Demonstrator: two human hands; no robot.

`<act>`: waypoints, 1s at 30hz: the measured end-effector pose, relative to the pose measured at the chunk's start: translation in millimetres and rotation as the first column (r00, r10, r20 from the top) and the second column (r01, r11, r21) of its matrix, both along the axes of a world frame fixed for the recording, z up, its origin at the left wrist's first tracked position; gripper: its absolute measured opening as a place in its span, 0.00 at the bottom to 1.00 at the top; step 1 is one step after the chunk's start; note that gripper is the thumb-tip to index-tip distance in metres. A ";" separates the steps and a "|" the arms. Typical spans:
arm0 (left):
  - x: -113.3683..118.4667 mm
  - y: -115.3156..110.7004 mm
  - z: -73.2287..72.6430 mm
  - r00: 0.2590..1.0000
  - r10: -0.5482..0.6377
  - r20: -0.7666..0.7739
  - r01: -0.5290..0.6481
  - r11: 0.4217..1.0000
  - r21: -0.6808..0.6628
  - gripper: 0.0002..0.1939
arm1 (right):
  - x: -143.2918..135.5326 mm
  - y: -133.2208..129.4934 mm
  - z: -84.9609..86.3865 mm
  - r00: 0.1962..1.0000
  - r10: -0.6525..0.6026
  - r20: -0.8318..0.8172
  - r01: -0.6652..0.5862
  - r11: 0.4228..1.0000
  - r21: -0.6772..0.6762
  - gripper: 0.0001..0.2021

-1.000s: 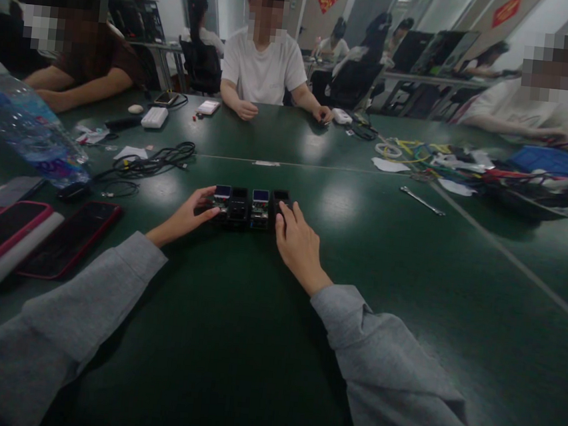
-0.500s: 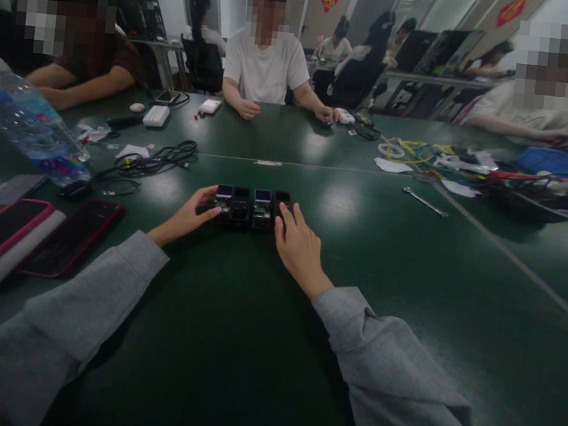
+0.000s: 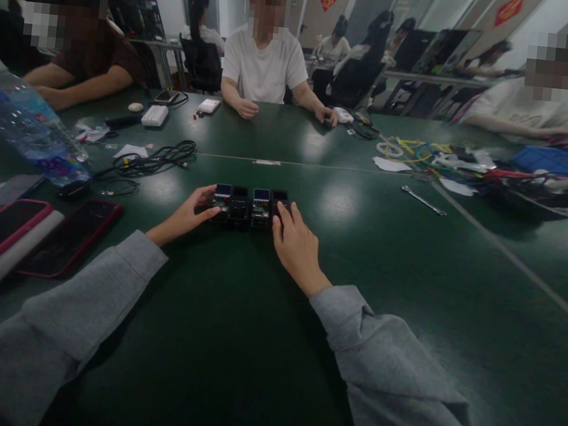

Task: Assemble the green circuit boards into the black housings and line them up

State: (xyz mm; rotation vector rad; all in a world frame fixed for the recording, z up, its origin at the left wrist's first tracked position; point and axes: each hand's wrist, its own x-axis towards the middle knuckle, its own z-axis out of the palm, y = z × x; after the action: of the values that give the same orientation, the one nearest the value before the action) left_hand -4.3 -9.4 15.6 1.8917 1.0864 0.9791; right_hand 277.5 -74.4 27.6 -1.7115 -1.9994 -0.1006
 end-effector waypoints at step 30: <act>-1.3 3.2 -4.9 0.999 0.045 -0.005 -0.045 0.999 -0.016 0.36 | 0.2 1.5 -1.8 1.000 0.009 0.011 -0.009 1.000 0.015 0.27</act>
State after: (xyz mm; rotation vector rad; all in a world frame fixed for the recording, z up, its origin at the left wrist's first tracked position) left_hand -5.6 -6.2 10.6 1.8647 1.1404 0.9889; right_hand 277.7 -72.9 25.7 -1.6961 -2.0088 -0.1217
